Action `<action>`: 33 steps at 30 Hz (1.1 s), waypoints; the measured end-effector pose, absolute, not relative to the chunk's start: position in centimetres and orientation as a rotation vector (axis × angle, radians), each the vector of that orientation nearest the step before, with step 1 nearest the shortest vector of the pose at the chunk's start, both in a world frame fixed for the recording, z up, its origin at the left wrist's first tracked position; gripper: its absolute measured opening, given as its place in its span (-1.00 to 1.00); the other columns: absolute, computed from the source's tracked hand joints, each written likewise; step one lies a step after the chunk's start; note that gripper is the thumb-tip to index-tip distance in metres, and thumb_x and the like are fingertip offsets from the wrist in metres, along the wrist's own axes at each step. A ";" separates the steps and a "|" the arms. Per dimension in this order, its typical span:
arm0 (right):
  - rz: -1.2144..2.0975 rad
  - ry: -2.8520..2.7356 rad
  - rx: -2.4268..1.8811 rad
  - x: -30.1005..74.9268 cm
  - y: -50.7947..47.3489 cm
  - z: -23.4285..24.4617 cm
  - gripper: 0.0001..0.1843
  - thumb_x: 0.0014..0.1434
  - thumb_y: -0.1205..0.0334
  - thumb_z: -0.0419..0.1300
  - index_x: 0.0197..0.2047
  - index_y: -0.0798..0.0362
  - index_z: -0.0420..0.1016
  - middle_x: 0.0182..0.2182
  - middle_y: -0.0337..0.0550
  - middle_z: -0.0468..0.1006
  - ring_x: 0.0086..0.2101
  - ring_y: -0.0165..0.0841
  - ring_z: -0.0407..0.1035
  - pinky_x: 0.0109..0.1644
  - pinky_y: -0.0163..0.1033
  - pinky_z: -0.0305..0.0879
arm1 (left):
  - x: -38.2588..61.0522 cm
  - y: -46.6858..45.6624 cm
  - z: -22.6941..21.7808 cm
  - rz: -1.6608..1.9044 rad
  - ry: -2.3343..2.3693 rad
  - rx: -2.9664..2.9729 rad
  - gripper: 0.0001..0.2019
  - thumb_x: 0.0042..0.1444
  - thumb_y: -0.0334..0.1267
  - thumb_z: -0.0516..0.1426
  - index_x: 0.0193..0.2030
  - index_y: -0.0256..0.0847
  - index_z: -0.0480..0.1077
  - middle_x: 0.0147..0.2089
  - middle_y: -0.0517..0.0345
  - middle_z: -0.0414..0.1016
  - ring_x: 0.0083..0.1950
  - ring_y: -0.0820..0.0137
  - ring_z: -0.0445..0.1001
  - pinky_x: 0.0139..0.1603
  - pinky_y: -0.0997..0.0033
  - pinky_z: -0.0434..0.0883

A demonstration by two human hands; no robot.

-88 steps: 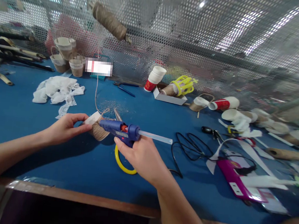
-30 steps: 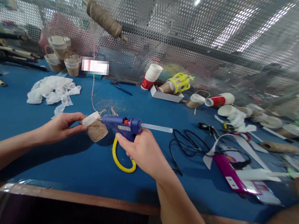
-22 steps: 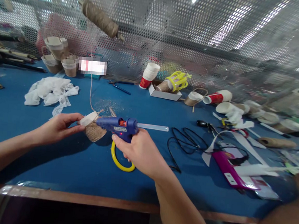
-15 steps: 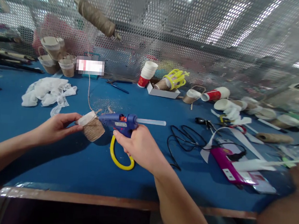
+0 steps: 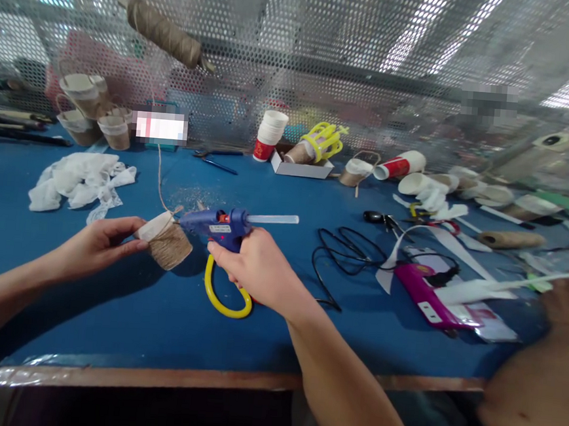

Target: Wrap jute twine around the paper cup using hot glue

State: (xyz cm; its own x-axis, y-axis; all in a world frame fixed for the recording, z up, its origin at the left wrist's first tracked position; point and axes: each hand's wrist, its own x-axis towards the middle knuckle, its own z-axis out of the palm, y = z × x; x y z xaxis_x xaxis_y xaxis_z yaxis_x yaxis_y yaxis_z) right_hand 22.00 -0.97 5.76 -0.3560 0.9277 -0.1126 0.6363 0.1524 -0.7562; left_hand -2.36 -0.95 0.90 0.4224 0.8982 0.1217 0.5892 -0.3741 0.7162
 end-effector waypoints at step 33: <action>1.042 -2.061 -1.501 21.5 -1.8 5.9 -0.61 0.05 0.11 0.08 -0.72 0.04 0.14 -0.82 -0.34 0.23 -0.74 -0.52 0.15 -0.62 -0.38 0.17 | -2.0 -1.0 0.8 0.733 1.226 2.045 -0.78 0.12 -0.18 -0.04 -0.34 -0.27 0.32 -0.36 0.09 0.40 -0.32 0.36 0.35 -0.26 0.41 0.31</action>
